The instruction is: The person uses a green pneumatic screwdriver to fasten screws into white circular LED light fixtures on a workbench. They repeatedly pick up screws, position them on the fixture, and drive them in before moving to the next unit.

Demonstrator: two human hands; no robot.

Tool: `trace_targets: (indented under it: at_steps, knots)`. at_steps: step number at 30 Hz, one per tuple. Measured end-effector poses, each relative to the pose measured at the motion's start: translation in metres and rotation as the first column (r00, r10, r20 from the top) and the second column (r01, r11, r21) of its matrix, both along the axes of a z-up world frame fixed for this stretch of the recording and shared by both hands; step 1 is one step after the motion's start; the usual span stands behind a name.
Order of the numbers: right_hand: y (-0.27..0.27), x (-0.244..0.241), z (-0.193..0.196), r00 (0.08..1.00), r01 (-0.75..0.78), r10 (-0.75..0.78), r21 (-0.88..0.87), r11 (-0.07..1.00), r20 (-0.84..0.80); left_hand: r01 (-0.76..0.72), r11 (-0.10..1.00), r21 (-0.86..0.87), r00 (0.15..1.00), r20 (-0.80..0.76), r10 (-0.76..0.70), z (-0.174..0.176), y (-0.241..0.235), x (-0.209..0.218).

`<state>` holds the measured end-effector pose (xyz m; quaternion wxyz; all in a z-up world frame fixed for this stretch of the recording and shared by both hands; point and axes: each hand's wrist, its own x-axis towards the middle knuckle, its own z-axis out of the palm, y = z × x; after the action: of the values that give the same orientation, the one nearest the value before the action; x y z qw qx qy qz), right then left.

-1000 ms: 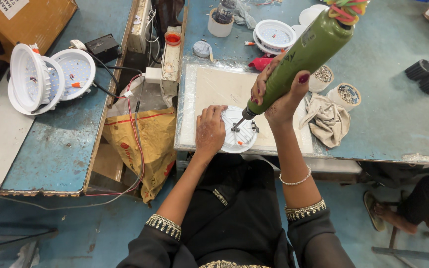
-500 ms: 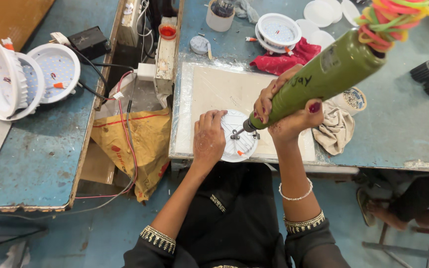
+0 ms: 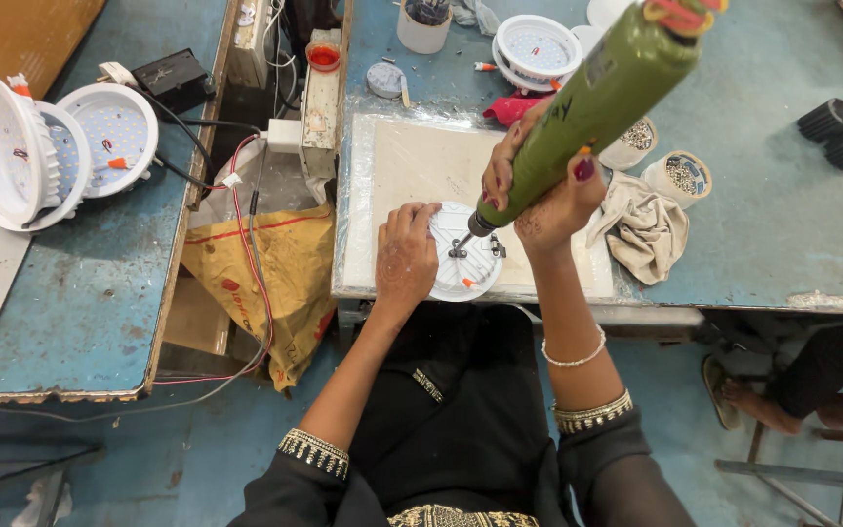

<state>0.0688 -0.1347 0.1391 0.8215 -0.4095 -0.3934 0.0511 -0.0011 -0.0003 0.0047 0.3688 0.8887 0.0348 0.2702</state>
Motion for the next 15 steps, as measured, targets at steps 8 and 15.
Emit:
trace_targets:
  at_steps: [8,15]
  knots:
    - [-0.0005,-0.0043,-0.0047,1.000,-0.003,0.002,0.007,1.000,0.016,0.002,1.000,0.001,1.000,-0.029,-0.002,-0.0011,-0.0001,0.0005]
    - [-0.0041,-0.0020,-0.0025,1.000,0.011,-0.011,0.036,0.999,-0.004,0.015,1.000,-0.012,1.000,-0.016,-0.015,0.0027,-0.0001,-0.0022]
